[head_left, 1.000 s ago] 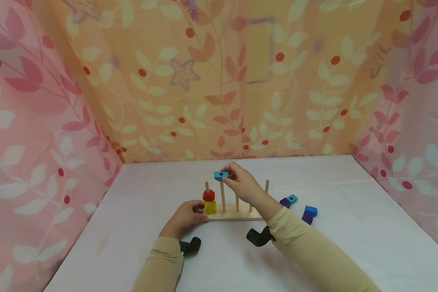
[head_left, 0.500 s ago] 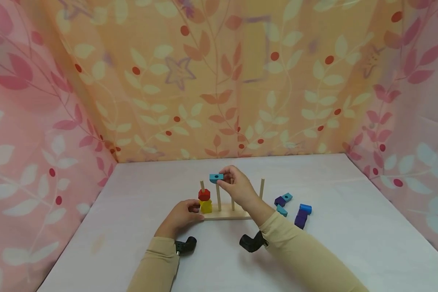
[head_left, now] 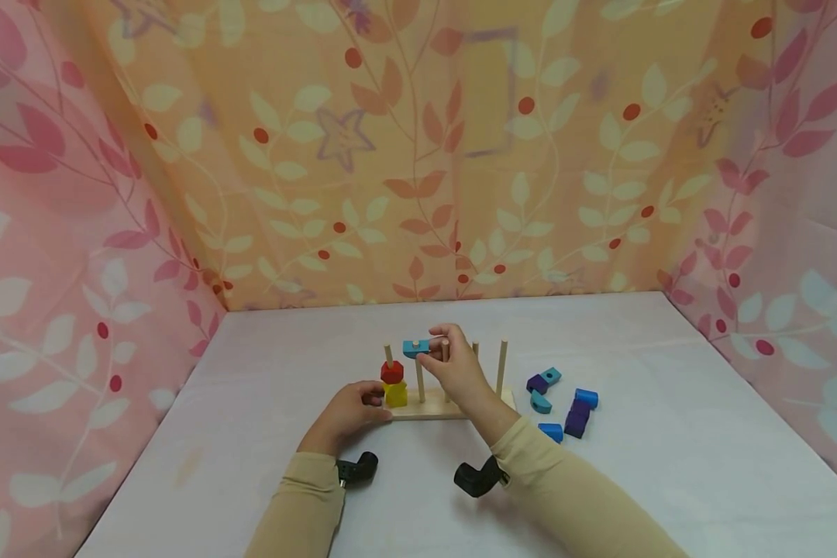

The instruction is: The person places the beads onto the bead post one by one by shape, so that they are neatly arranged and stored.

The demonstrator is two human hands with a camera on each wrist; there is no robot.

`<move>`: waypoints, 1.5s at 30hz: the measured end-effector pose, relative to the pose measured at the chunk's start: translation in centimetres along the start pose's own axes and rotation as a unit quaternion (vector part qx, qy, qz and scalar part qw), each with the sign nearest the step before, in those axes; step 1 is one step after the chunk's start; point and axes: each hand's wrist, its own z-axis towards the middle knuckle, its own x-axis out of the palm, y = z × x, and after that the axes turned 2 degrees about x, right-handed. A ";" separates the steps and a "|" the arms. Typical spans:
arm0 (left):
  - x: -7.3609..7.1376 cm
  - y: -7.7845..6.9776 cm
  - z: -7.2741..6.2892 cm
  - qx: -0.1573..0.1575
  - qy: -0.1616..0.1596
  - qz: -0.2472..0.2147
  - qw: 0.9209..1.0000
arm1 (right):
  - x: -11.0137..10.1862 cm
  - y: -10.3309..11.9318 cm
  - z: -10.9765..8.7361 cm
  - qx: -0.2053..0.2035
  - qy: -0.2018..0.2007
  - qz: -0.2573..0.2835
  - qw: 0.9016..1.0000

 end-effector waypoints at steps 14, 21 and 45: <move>0.1 0.3 -0.1 0.002 -0.004 0.009 1.000 | 0.5 -3.3 -0.7 0.016 -0.004 -0.037 0.999; 0.0 0.2 -0.3 0.012 -0.001 0.015 1.000 | 0.6 -4.8 -0.9 0.031 -0.001 -0.066 0.997; 0.0 -0.1 -0.2 0.004 -0.003 0.012 1.000 | 0.6 -6.5 -0.8 0.033 0.011 -0.099 0.994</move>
